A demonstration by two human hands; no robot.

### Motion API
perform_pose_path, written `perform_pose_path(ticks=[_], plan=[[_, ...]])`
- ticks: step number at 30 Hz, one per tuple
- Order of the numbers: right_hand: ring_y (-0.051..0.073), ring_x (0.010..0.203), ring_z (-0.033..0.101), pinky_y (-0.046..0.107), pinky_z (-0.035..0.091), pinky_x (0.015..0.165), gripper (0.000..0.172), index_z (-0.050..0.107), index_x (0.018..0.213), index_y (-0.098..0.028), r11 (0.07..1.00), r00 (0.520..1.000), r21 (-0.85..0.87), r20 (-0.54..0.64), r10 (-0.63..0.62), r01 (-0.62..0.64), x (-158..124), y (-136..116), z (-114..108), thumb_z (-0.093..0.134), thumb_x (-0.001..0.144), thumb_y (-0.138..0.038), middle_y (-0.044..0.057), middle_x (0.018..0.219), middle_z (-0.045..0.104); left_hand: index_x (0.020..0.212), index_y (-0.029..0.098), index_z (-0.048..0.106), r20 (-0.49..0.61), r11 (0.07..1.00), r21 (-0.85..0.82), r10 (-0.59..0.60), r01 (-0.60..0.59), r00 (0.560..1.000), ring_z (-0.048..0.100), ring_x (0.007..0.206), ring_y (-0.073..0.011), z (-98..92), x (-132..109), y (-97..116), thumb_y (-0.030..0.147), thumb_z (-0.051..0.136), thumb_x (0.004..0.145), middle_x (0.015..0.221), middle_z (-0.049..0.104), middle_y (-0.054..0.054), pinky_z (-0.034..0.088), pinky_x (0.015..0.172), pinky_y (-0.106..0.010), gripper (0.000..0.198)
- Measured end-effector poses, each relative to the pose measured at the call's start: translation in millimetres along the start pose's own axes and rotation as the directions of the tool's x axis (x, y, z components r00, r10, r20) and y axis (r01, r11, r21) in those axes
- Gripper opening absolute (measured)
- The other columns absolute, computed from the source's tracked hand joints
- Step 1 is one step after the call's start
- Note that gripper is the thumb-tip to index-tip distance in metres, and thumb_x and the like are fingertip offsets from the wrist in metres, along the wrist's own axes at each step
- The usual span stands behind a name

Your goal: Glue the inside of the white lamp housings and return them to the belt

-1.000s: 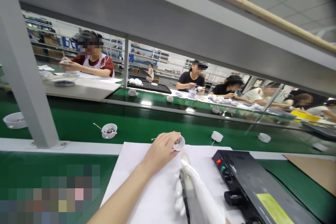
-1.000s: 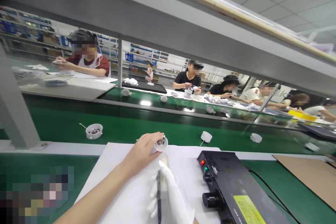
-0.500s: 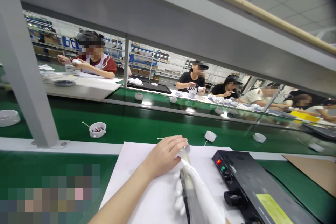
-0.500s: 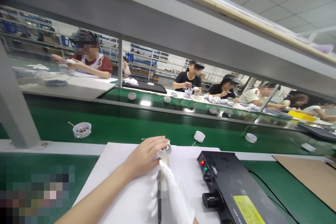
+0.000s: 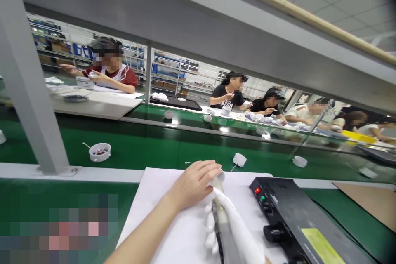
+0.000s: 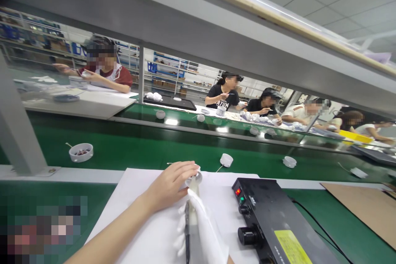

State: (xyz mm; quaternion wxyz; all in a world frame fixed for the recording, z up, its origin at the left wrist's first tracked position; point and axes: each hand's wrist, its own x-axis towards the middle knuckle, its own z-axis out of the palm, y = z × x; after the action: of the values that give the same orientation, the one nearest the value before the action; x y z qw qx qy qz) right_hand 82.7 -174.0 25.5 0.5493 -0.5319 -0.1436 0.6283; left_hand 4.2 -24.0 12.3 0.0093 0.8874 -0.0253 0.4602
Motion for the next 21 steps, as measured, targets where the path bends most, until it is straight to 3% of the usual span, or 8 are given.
perform_pose_path(ticks=[21], plan=[[0.010,0.056,0.055,0.023,0.049,0.050,0.032,0.060,0.099,-0.012,1.000,1.000,-0.010,0.000,0.011,-0.011,-1.2,0.5,-1.6,0.052,0.096,-0.042,0.001,0.077,0.060,0.121,0.019,0.046,0.000,0.999,0.049,0.008,-0.008,1.000,0.056,0.119,-0.0211,-0.6,0.6,1.3,0.006,0.048,0.083,0.121,0.064,-0.008,0.048,0.093,-0.036,0.041]])
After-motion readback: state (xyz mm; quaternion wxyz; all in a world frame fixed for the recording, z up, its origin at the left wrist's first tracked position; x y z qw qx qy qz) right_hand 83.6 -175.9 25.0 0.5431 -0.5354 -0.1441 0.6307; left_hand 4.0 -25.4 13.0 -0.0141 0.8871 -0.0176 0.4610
